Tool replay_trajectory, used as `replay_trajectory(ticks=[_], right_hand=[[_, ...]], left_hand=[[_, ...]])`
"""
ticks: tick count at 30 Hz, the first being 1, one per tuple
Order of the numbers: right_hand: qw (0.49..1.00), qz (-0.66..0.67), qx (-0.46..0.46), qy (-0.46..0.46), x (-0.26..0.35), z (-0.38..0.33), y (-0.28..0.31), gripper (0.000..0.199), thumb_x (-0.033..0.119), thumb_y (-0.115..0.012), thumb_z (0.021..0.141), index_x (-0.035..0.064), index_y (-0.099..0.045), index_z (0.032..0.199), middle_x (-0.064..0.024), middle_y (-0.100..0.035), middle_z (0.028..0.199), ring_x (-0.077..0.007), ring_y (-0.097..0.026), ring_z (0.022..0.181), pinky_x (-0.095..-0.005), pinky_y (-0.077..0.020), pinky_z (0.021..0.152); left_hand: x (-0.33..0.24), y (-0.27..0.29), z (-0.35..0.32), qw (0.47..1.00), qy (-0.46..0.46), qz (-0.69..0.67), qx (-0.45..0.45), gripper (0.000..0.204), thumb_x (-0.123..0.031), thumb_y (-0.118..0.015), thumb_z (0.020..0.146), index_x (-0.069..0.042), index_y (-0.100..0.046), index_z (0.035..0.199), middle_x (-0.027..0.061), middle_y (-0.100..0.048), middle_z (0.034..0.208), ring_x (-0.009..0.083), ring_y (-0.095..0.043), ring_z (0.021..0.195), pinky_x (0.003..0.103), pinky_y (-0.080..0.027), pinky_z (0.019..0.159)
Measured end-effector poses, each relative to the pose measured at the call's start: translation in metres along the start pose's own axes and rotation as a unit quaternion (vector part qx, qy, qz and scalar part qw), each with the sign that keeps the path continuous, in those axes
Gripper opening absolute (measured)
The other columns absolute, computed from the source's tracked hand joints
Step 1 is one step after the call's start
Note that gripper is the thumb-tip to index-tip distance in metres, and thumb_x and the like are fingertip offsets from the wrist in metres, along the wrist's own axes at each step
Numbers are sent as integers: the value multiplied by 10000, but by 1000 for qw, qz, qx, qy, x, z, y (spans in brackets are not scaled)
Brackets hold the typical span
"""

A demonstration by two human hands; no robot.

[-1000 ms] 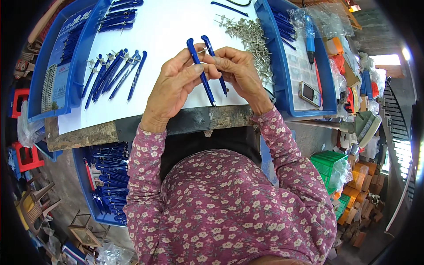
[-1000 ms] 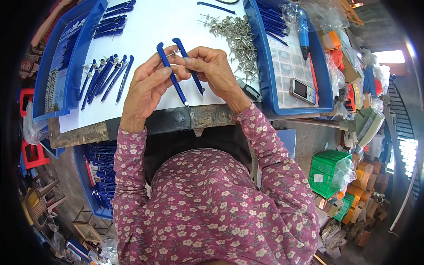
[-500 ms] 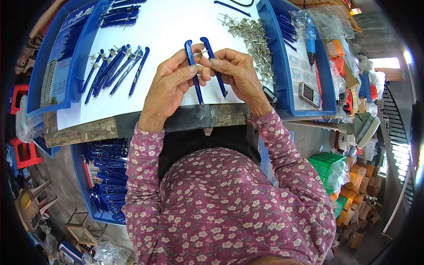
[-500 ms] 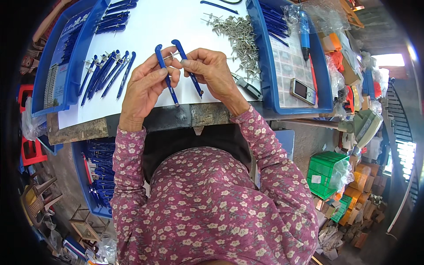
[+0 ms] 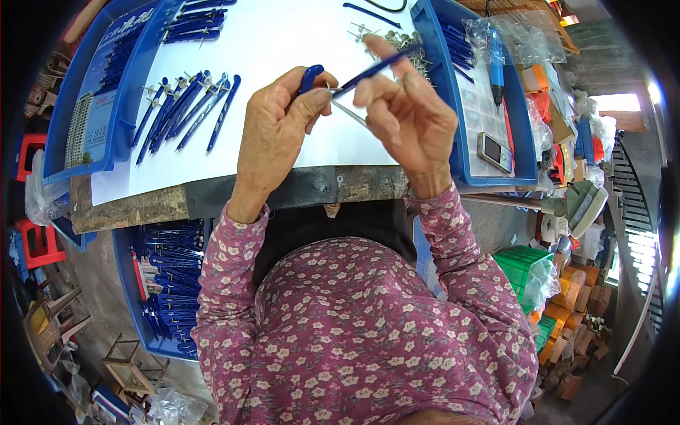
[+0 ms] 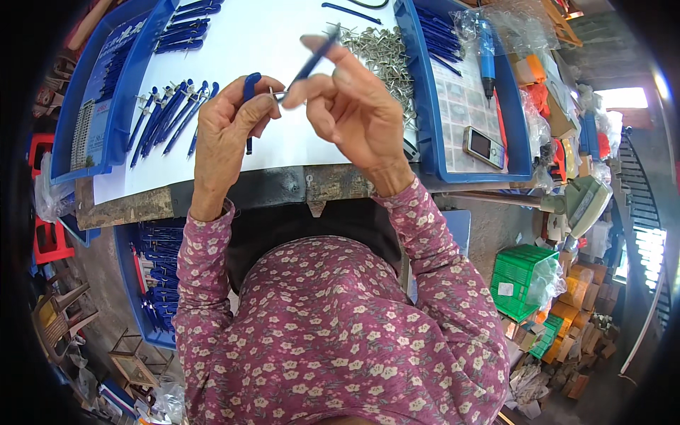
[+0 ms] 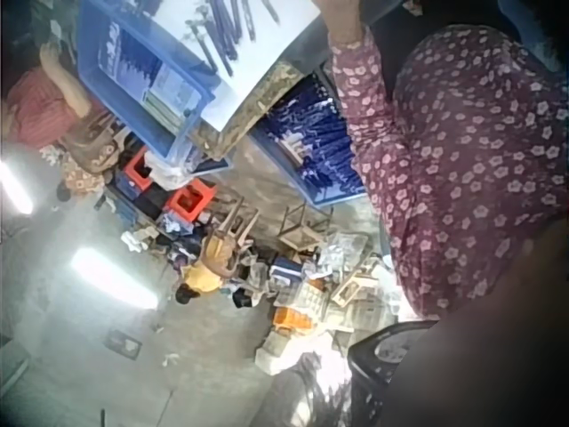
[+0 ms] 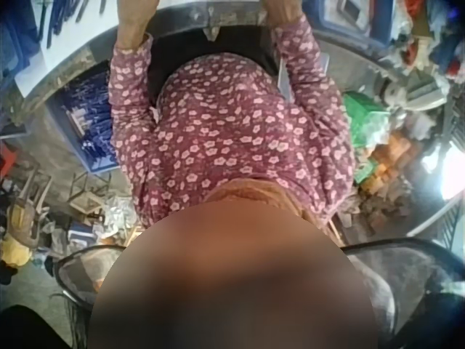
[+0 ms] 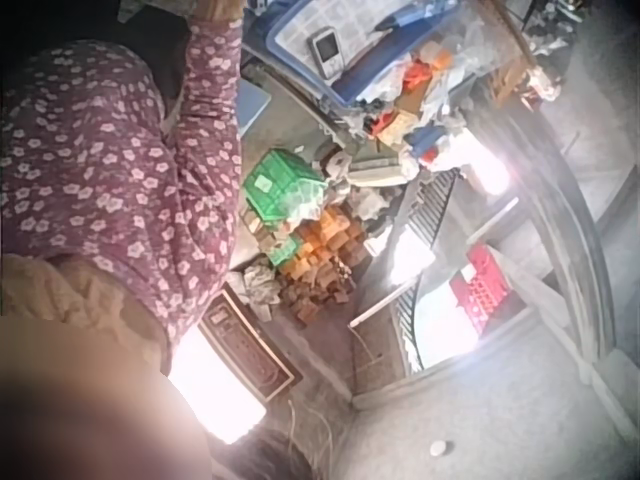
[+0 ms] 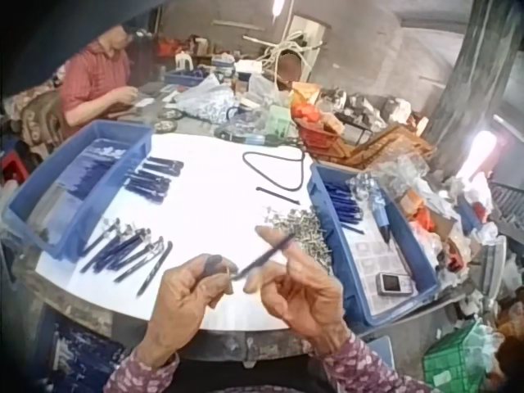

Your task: Assembling small metal clips onto blue plastic pen bodies and organizing them on a workbench.

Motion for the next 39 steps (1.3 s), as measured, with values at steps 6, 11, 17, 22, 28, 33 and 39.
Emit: replay_trajectory(ticks=[6,11,17,22,28,33,39], right_hand=[[975,-208,-44,67,10,2,-13,533,144,-426,876,-51,-240,1335,-222,-560,1062,-53,-420,516,-153,-355,440],[921,-381,-78,13,3,-5,-16,529,218,-479,872,-39,-322,1307,-118,-625,828,-22,-360,439,-155,-298,409],[987,-157,6,-39,2,-6,-6,610,307,-382,906,-68,-190,1347,-225,-605,740,-48,-336,356,-154,-301,387],[993,-97,24,56,4,-5,-4,671,304,-388,902,-33,-58,1379,-308,-577,931,-86,-467,448,-169,-366,422],[967,-227,-15,118,9,-1,-15,623,167,-419,868,39,-117,1398,-288,-518,1113,-76,-493,511,-169,-400,439],[902,-415,-20,119,7,-5,-11,582,80,-533,824,26,-289,1350,-161,-558,1099,-34,-459,576,-151,-398,484],[845,-528,-29,81,-2,-4,-9,510,102,-637,786,54,-457,1261,-70,-578,1041,-40,-497,675,-170,-428,569]], left_hand=[[-4,-4,4,996,-33,-74,43,174,-141,-540,875,0,-601,955,20,-569,662,39,-437,535,161,-339,473],[-4,-6,6,995,-41,-82,38,175,-137,-546,872,-7,-602,976,18,-573,669,40,-440,536,155,-345,478],[1,-7,10,995,-55,-87,18,207,-164,-571,858,-17,-612,998,5,-584,689,22,-422,526,144,-298,446],[-1,-7,11,995,-63,-79,26,180,-136,-549,869,0,-606,972,28,-583,678,46,-458,551,151,-354,473],[7,-6,8,989,-24,-143,37,181,-108,-524,879,24,-586,986,42,-598,698,52,-465,548,155,-348,463],[17,-2,5,976,9,-216,29,198,-118,-522,881,26,-574,1006,56,-610,732,54,-457,549,149,-354,483],[28,5,3,947,29,-316,49,225,-128,-543,871,24,-563,1036,93,-613,786,87,-485,584,182,-415,536]])
Point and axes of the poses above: each hand's wrist, its own z-axis towards the middle knuckle, its own y-axis out of the back of the hand, x = y × z, the point moved 1 cm from there along z, towards the middle knuckle
